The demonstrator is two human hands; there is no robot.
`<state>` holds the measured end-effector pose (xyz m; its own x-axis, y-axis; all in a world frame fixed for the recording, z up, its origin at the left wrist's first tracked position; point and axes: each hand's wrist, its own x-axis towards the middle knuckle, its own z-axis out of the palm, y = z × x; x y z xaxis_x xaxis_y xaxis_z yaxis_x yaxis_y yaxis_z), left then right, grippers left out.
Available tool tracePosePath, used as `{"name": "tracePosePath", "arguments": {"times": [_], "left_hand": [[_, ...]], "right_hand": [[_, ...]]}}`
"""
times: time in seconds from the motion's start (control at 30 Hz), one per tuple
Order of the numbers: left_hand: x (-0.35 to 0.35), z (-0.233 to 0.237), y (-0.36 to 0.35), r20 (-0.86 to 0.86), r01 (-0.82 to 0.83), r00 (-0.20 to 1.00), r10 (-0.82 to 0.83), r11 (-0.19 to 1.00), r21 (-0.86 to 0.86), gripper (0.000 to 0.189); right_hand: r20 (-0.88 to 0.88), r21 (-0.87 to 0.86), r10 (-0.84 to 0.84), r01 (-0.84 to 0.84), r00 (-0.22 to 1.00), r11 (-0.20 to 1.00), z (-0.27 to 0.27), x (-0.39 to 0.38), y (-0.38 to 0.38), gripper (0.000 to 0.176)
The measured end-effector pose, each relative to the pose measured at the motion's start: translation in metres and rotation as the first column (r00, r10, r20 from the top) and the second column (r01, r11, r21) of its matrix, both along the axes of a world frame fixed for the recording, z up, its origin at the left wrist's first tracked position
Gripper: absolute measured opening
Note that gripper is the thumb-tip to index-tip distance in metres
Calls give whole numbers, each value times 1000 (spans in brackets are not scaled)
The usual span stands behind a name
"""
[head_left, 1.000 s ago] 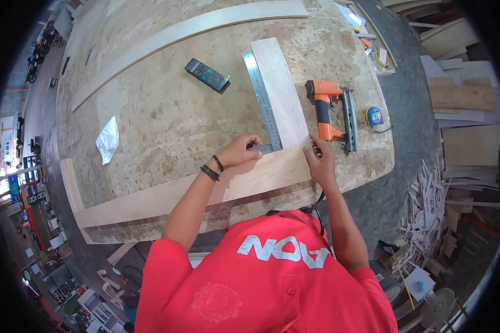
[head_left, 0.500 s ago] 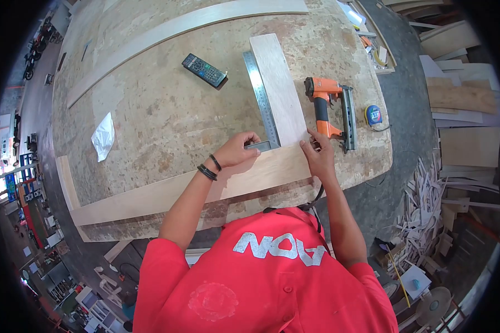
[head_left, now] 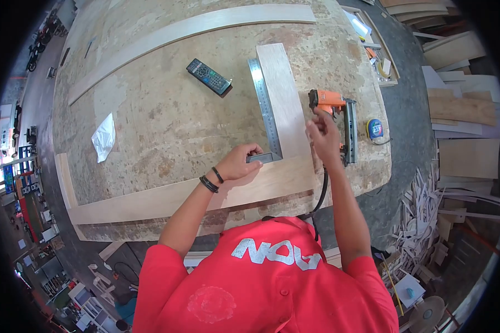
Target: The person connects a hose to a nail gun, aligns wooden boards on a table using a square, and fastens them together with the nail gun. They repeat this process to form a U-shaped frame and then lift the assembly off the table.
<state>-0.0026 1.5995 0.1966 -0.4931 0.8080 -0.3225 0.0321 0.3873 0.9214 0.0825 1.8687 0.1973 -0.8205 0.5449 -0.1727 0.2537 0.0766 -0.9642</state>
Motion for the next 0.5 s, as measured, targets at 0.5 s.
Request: {"name": "tracePosePath", "arguments": {"times": [0.5], "left_hand": [[-1, 8, 0, 10, -37, 999, 37, 999, 31, 29]], "right_hand": [[75, -218, 62, -44, 995, 975, 22, -123, 20, 55]]}}
